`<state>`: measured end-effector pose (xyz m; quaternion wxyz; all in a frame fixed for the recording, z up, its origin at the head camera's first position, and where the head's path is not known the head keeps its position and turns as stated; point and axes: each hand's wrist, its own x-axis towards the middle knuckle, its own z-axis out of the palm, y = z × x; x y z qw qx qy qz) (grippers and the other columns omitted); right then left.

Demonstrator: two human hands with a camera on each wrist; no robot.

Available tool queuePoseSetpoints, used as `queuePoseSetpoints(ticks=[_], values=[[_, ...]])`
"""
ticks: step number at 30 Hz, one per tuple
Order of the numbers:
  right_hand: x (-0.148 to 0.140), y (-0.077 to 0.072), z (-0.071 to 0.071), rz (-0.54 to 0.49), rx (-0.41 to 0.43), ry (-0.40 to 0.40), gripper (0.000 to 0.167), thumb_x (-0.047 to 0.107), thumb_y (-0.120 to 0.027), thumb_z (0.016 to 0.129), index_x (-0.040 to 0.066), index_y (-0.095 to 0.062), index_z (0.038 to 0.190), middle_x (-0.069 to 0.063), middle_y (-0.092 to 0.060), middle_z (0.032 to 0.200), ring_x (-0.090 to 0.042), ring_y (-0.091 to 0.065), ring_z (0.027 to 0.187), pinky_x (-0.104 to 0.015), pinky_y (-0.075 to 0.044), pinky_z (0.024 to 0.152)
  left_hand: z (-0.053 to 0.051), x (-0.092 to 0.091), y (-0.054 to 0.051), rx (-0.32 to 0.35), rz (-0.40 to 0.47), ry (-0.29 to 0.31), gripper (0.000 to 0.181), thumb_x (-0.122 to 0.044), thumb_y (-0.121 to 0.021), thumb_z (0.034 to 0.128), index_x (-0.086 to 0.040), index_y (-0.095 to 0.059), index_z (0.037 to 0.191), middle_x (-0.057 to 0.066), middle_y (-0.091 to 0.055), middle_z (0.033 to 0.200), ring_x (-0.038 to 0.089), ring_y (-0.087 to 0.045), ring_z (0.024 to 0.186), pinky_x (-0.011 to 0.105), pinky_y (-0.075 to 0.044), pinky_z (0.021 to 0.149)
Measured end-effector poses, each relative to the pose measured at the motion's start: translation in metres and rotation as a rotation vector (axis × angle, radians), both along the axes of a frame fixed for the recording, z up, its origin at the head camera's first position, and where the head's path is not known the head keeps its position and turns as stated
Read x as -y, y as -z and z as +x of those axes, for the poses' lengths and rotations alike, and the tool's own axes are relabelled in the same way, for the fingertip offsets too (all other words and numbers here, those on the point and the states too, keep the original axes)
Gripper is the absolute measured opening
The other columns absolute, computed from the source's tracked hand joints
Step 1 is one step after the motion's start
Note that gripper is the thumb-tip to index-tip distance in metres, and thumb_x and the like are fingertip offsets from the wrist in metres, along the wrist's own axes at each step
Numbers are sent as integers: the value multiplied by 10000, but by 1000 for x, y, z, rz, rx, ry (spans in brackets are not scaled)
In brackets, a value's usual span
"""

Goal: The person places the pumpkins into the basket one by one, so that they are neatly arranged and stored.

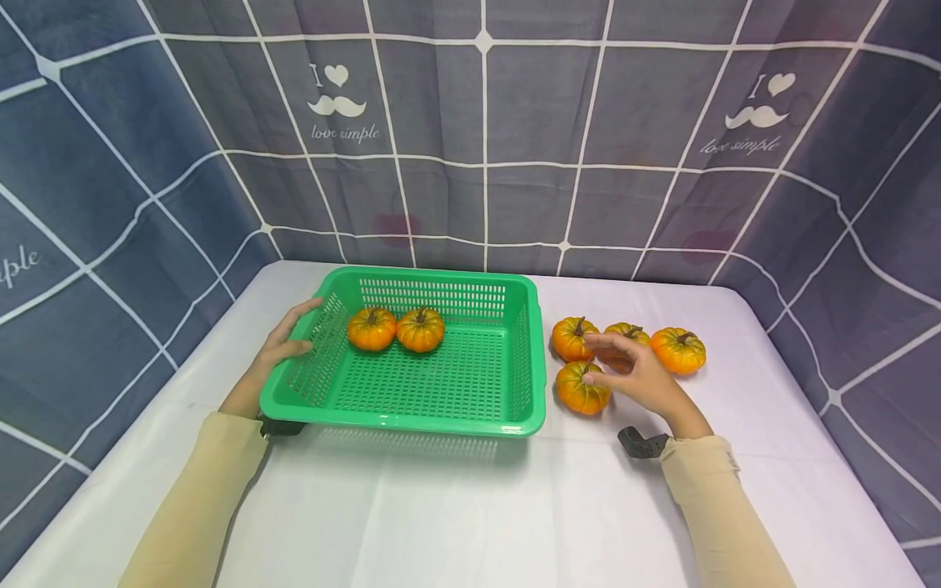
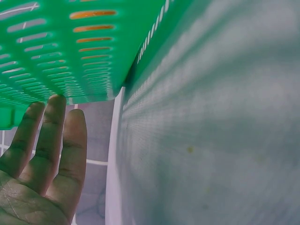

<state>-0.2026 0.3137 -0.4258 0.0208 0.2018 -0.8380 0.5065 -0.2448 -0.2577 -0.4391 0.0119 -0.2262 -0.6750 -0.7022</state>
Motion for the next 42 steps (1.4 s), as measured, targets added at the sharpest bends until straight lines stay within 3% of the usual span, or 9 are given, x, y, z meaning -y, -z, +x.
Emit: queuePoseSetpoints(ticks=[3,6,19,32,36,42], values=[[-4,2,2,54,12,-14,534,-20,-821,918,-104,-628,1409,-276,-659,1376,13,-645,1182,-149,-503,998,0,0,0,-4,-12,-1,722,75,-444,937,-174,-483,1614,9,-535,1489,127,-588,1182,207,-521,947],[-7,4,3,91,19,-35,560,-8,-829,910,-95,-623,1423,-305,-646,1383,43,-617,1173,-136,-488,999,0,1,1,-1,-23,-6,725,68,-447,936,-167,-473,1622,7,-530,1499,128,-587,1176,207,-518,947],[-14,13,7,175,18,-68,645,36,-870,873,-69,-611,1454,-261,-644,1397,51,-573,1158,-146,-498,972,-1,1,1,8,-7,0,721,78,-442,936,-121,-449,1629,12,-551,1474,130,-613,1162,211,-545,923],[-14,16,11,254,69,-58,802,126,-927,835,-5,-558,1535,-219,-604,1464,5,-512,1202,-131,-406,1033,0,-2,-2,-8,25,8,710,90,-441,935,-192,-511,1583,-6,-583,1459,124,-621,1184,212,-545,926],[-13,16,12,258,89,-56,814,142,-920,848,0,-539,1553,-226,-590,1488,2,-506,1227,-116,-389,1042,0,-2,-2,-25,25,8,713,102,-439,928,-157,-500,1590,-14,-588,1464,121,-617,1202,210,-535,947],[-13,17,12,266,90,-50,795,154,-913,861,17,-546,1553,-216,-589,1495,-25,-513,1239,-125,-395,1049,0,-1,-2,2,17,7,710,78,-445,937,-224,-514,1576,-2,-567,1468,133,-612,1163,214,-546,912]])
